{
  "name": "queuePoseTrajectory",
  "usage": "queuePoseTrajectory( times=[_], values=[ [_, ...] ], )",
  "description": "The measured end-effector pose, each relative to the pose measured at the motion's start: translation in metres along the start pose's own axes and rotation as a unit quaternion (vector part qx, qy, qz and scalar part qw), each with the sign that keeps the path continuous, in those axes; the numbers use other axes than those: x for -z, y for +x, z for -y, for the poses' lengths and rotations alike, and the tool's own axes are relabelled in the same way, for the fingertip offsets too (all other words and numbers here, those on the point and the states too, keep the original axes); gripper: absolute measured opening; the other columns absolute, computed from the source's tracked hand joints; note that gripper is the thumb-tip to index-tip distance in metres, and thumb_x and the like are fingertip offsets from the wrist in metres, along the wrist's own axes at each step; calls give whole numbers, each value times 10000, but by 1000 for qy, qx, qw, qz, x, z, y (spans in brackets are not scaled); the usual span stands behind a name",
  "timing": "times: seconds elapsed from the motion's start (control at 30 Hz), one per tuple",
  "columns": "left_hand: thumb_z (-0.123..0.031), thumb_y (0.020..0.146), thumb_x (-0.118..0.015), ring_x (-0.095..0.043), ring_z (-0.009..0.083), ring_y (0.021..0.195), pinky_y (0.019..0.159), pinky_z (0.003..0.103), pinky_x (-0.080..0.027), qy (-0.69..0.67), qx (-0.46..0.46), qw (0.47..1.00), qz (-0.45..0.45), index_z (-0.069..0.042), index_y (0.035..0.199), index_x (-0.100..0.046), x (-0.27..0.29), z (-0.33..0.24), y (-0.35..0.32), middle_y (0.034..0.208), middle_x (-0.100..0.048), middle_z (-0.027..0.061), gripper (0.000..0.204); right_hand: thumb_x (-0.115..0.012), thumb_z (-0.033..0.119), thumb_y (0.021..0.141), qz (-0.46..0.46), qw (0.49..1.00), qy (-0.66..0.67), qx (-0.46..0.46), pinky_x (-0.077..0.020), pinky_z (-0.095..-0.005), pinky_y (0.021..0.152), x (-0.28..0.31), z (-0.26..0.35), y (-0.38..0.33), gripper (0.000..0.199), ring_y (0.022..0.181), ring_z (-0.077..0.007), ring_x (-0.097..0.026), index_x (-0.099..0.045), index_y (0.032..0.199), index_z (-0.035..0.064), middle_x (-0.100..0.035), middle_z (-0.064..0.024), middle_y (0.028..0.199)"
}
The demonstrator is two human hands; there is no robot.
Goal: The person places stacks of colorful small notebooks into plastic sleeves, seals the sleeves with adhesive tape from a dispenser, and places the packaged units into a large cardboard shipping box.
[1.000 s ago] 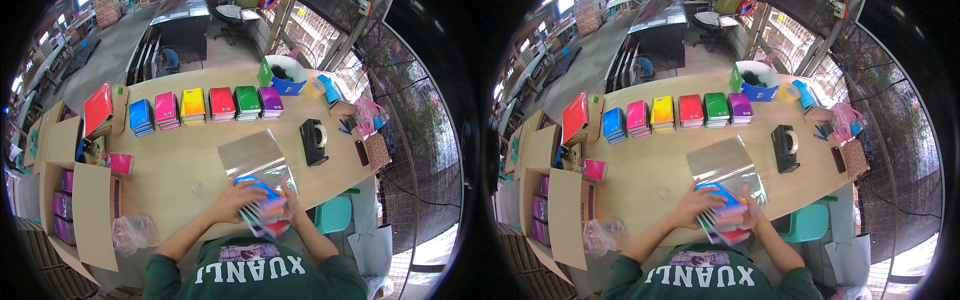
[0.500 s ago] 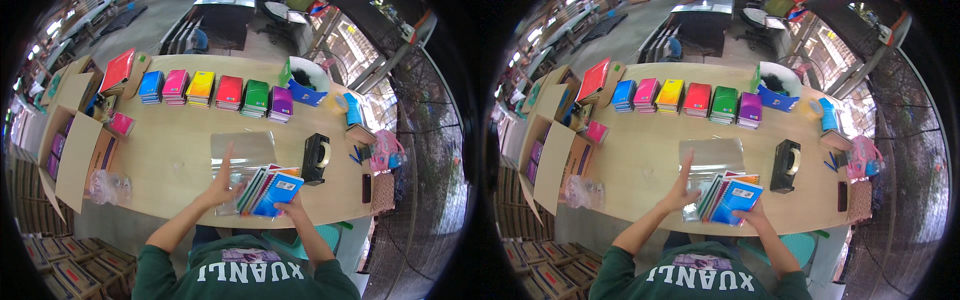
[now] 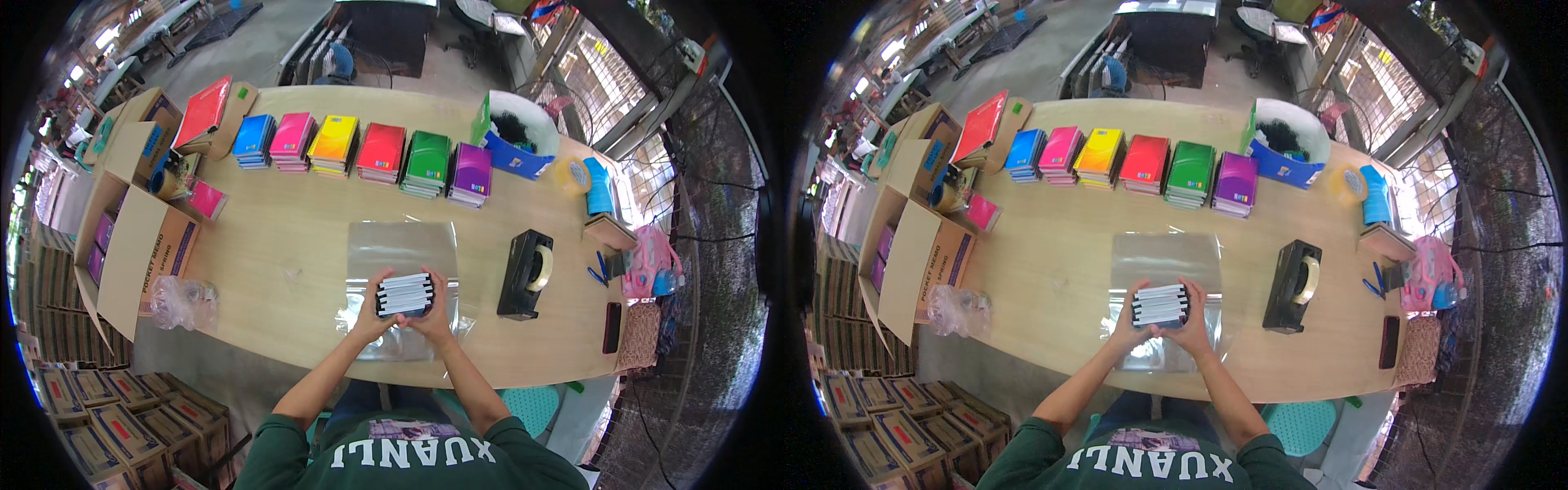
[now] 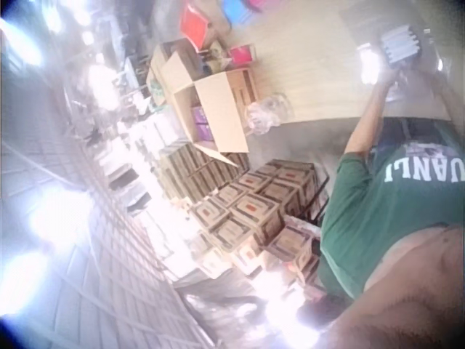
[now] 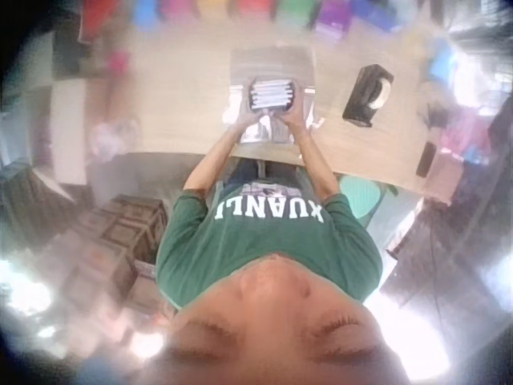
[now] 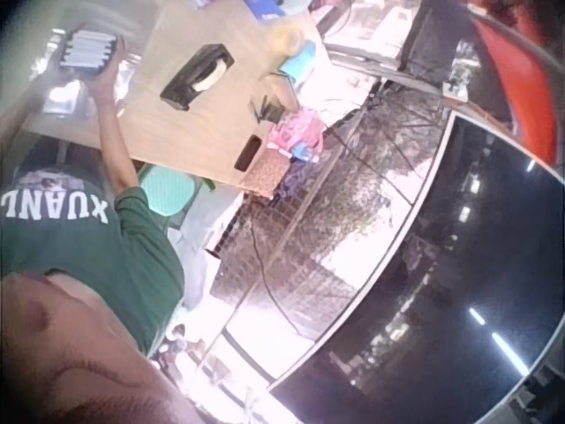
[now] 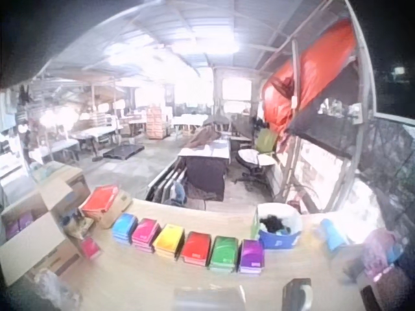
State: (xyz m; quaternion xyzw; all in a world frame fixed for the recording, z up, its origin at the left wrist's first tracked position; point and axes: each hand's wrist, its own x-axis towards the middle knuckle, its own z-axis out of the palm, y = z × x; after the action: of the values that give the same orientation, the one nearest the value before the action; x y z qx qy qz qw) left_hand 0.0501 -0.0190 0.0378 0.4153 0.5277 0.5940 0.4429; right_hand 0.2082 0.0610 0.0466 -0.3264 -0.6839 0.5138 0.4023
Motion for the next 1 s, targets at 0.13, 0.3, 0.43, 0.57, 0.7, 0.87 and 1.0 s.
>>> queuePoseTrajectory(
  times=[0.13,0.3,0.43,0.57,0.7,0.87,1.0],
  values=[
    [-615,567,-860,-511,258,1219,1028,378,-420,-21,-54,998,-26,-33,1417,-357,-12,-19,3,1300,-523,149,1147,-950,479,440,-40,988,143,-43,-390,-374,1051,-13,11,-17,1287,1185,-240,-493,-295,1454,32,-462,-104,1268],
    [-638,565,-841,-574,264,1138,972,380,-460,22,-65,998,-8,-21,1328,-454,-6,-6,4,1231,-572,155,1055,-940,494,399,-67,995,74,-16,-417,-375,1020,-19,0,-32,1267,1171,-228,-507,-341,1416,33,-488,-97,1271],
    [-638,583,-823,-613,296,1088,938,389,-490,106,-160,981,-18,-11,1246,-516,2,-2,10,1204,-609,174,963,-955,401,497,-119,985,124,-20,-423,-365,1015,-28,2,-31,1083,1146,-225,-529,-405,1357,37,-523,-94,1242],
    [-610,563,-846,-616,298,1101,943,396,-497,62,-171,983,-39,-17,1256,-516,-2,3,13,1207,-616,179,970,-964,326,504,-123,988,95,-28,-428,-363,1013,-35,-9,-32,1011,1122,-225,-548,-437,1323,54,-549,-99,1208],
    [-567,529,-882,-629,282,1094,940,389,-506,51,-136,989,13,-27,1261,-510,7,9,10,1183,-632,163,983,-958,233,513,-128,986,108,-1,-434,-378,1010,-40,-12,-33,961,1106,-224,-558,-449,1313,72,-571,-97,1165],
    [-546,534,-896,-656,278,1034,891,376,-528,70,-181,981,10,-37,1257,-511,13,29,7,1133,-649,151,966,-950,182,532,-153,976,153,-18,-432,-380,1025,-51,-35,-37,1001,1121,-225,-562,-418,1371,62,-575,-93,1184],
    [-603,648,-811,-604,312,1140,969,398,-473,107,-6,994,-14,-27,1323,-458,4,25,4,1233,-601,181,955,-937,206,581,-201,966,138,-82,-459,-363,985,-47,-31,-37,952,1126,-214,-568,-420,1358,15,-573,-97,1216]
  ],
)
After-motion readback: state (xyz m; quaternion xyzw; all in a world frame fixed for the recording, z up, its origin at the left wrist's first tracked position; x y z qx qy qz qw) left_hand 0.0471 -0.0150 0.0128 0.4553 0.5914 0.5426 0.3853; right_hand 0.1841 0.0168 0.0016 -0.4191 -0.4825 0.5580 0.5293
